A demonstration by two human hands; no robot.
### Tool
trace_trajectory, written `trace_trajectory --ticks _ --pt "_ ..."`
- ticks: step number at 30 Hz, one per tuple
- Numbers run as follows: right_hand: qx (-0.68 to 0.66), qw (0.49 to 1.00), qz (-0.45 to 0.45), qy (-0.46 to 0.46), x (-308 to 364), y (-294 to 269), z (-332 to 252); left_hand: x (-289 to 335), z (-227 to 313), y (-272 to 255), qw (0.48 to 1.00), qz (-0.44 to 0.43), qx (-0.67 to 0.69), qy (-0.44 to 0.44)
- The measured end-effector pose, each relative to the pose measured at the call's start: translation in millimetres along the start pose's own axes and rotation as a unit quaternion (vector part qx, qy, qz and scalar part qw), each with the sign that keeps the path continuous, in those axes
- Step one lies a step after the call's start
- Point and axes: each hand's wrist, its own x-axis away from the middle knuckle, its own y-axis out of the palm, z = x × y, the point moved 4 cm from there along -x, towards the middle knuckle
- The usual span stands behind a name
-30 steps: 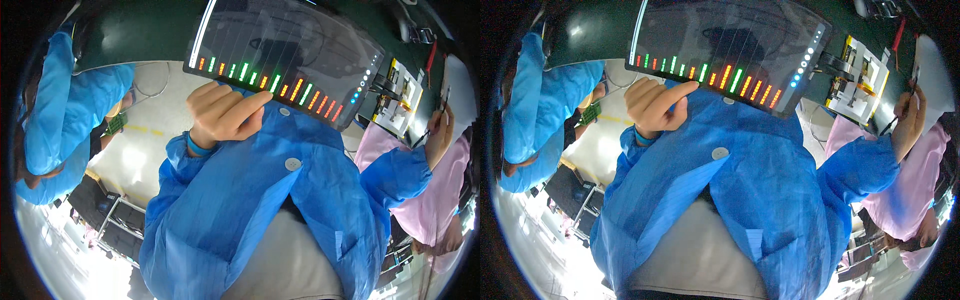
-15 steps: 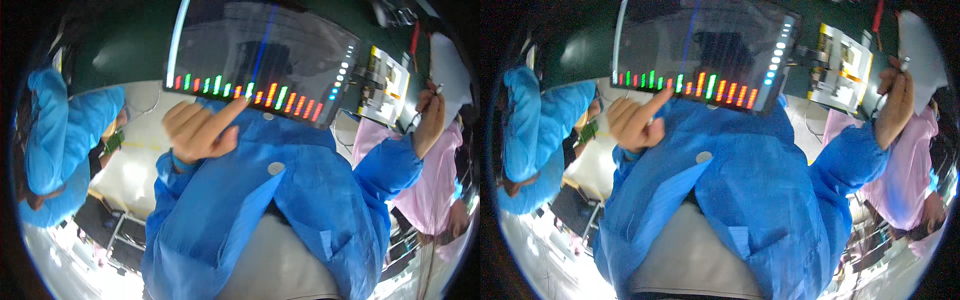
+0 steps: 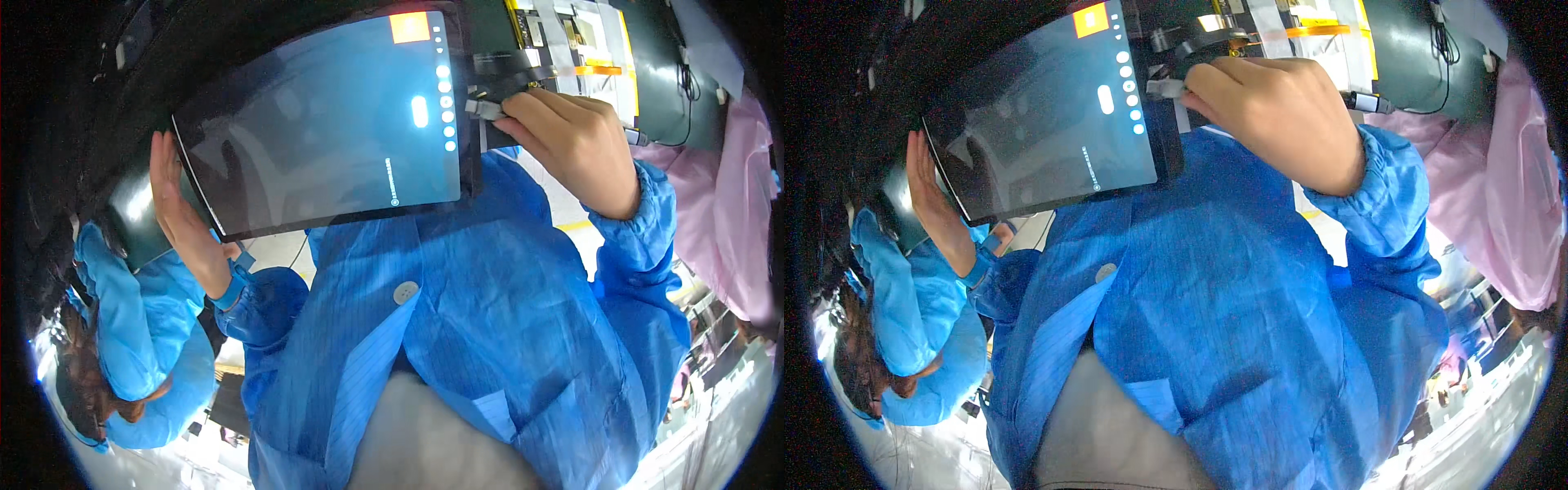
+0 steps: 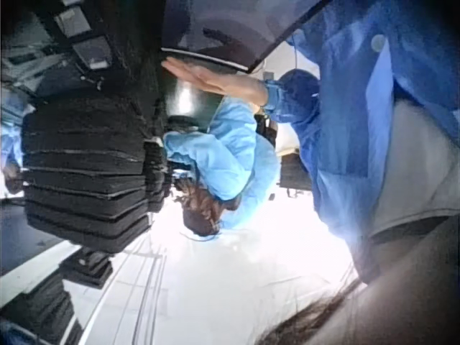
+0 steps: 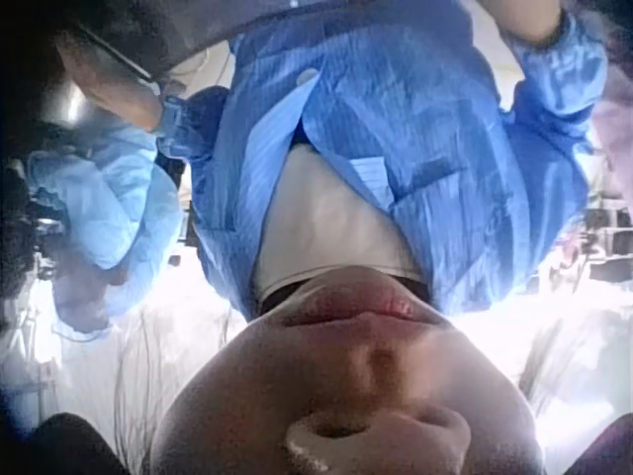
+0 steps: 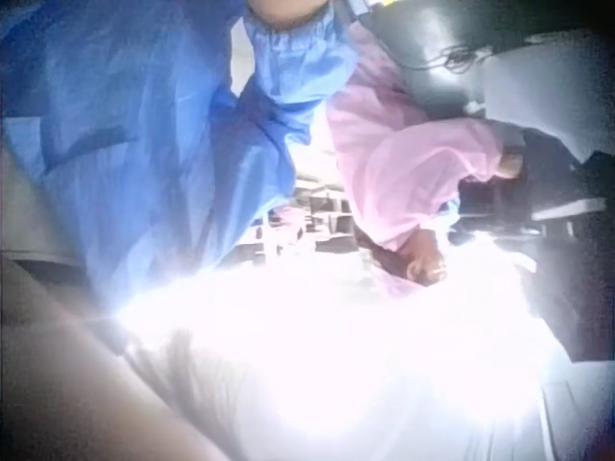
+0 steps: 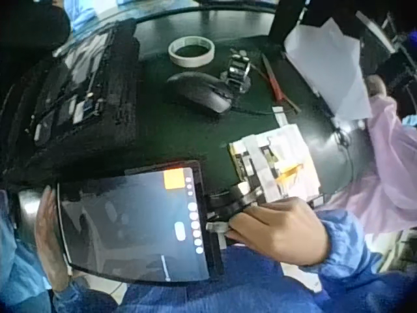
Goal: The person tests tablet screens by connecting their ribbon cables to a testing board, interacting with the touchscreen displays to perform diagnostic tests, disconnecting the cables, and setting the tablets aside.
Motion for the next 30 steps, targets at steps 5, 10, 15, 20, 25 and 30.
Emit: trace_trajectory --ticks 5,10,15,20,25,30 --pt "-0.002 1.000 -0.008 -0.017 -1 1 1 0 4 11 0.999 -0.026 0.025 -0.033" --pt "-0.008 0.999 -0.024 -0.031 0 2 2 1 8 12 0.998 -0.035 0.032 -0.028" --pt "-0.014 0.997 -0.060 -0.052 -4 2 3 3 8 15 0.992 -0.043 0.108 -0.055" --pt "-0.048 0.988 -0.113 -0.096 -8 1 10 4 12 19 0.980 -0.060 0.178 -0.063" --pt "-0.043 0.985 -0.137 -0.100 -11 7 9 0 6 15 0.987 -0.064 0.145 -0.029" --pt "0.100 0.986 -0.100 -0.088 -15 -14 -21 1 -2 -2 0.986 -0.052 0.158 -0.023"
